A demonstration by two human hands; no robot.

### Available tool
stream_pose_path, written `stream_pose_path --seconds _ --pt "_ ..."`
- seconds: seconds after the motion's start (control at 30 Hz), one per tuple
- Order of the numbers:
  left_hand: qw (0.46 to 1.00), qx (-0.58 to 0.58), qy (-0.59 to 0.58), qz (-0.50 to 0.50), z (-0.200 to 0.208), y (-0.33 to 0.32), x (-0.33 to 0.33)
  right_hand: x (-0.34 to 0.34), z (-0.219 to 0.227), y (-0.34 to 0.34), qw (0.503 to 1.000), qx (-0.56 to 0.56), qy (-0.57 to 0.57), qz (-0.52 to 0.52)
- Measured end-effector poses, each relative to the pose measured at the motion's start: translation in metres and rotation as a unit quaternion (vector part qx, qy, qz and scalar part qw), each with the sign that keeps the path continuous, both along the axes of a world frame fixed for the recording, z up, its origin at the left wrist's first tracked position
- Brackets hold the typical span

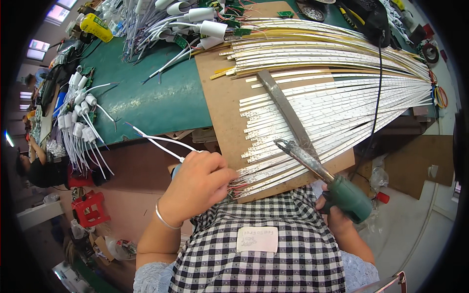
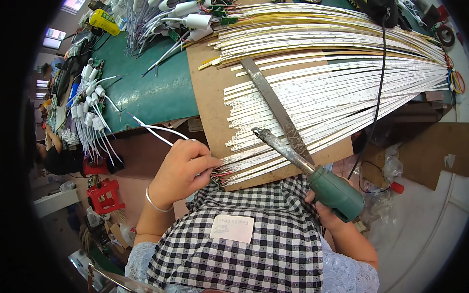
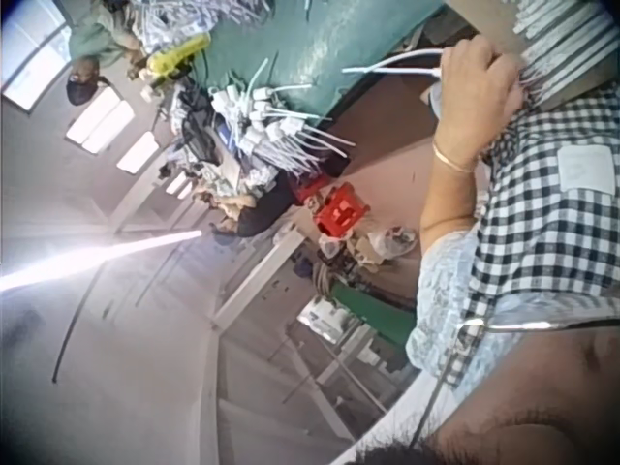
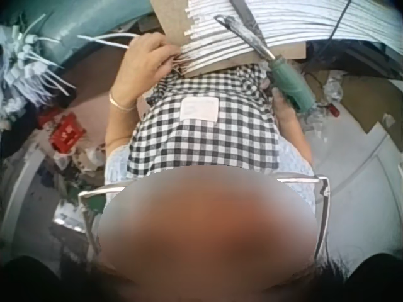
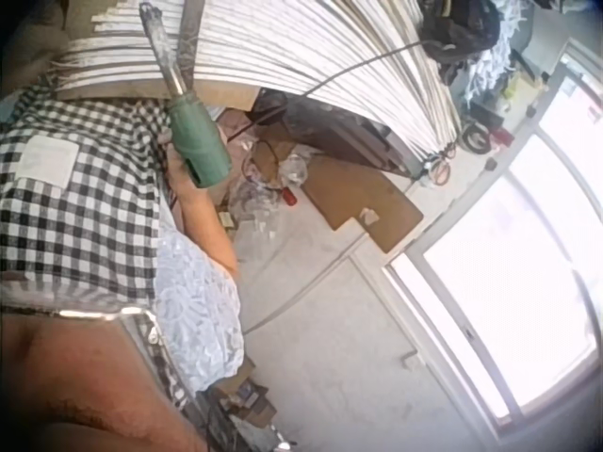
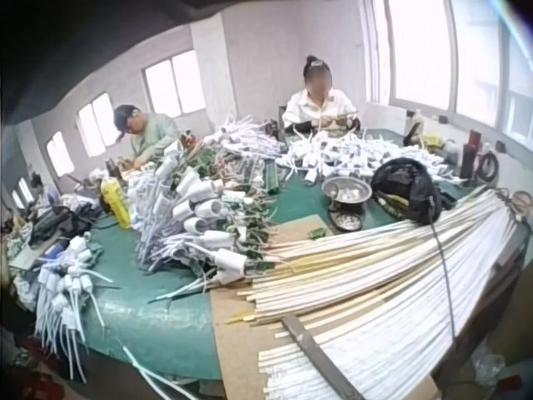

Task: The person uses a soldering iron to attach white wires to a large array of parallel metal strips on a workbench. They repeatedly pick up a wire, apply the soldering iron to the connection point, and place the finished unit aside. The process is repetitive and involves handling multiple wires and metal strips.

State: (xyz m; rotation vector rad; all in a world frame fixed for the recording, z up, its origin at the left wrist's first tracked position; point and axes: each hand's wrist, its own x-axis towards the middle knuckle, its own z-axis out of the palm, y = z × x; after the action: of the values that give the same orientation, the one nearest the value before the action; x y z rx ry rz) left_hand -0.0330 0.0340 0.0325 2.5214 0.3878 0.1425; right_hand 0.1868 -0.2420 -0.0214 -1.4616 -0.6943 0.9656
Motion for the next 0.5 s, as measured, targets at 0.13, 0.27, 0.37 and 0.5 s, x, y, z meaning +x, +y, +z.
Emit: stream_pose_path --seconds 0.13,0.27,0.37,0.5 --pt "0.998 0.011 0.057 -0.018 0.013 0.001 -0.002 0.001 0.0 0.0 1.0 -0.014 -0.002 0.006" --pt "0.999 0.032 0.021 -0.025 0.01 0.004 0.001 -0.001 0.004 0.006 1.0 -0.011 0.007 -0.018" --pt "1.0 0.001 0.008 -0.005 0.009 -0.001 0.008 -0.006 0.005 0.008 0.998 0.005 0.031 -0.053" --pt "0.997 -0.077 0.029 -0.015 -0.003 -0.01 0.008 -0.004 0.008 0.011 0.994 0.023 0.062 -0.082"
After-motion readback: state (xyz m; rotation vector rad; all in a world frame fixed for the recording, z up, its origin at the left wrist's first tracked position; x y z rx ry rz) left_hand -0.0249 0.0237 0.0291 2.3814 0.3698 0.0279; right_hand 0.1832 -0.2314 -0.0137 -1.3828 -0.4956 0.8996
